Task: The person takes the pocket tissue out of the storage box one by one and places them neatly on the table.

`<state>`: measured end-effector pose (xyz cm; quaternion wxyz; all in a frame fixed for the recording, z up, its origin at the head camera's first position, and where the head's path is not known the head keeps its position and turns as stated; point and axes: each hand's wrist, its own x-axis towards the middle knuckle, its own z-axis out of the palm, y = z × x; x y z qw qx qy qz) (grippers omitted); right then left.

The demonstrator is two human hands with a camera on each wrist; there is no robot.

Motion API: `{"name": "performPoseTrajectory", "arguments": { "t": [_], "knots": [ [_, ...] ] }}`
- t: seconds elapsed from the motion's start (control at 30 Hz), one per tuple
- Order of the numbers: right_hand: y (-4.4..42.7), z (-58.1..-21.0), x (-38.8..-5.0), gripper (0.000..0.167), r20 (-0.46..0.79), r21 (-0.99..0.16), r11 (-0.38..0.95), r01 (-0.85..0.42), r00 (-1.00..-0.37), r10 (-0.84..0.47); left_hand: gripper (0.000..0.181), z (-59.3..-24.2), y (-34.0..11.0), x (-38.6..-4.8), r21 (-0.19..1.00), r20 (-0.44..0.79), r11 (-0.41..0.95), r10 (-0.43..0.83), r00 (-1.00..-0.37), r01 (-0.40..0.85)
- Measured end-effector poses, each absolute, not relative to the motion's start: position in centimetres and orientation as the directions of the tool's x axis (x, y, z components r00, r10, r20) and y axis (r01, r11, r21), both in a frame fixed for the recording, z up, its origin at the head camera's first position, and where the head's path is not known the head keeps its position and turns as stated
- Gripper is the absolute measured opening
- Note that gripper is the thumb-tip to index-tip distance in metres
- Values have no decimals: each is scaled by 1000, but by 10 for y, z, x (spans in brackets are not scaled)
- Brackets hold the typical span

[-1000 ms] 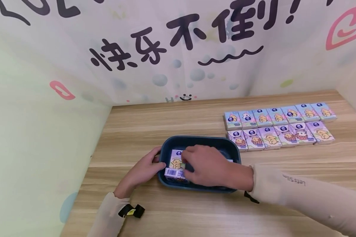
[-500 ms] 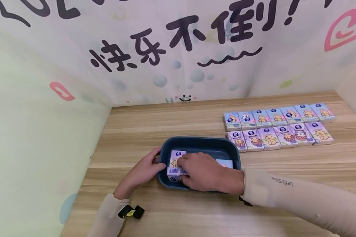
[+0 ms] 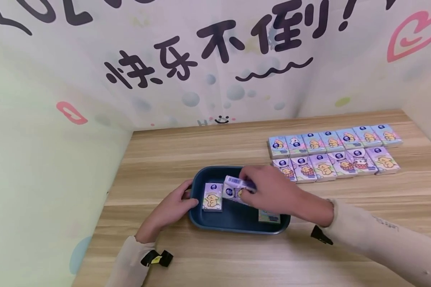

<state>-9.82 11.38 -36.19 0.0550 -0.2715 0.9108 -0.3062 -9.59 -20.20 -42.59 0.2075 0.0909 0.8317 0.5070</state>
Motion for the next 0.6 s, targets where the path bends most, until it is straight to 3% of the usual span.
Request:
{"name": "performPoseTrajectory", "arguments": {
  "t": [0.6],
  "knots": [
    [238,-358,-117,36,-13,-570,804,-170,-976,-216,65,-426,-204,-95,886,-252,459,354,-901,-68]
  ]
}}
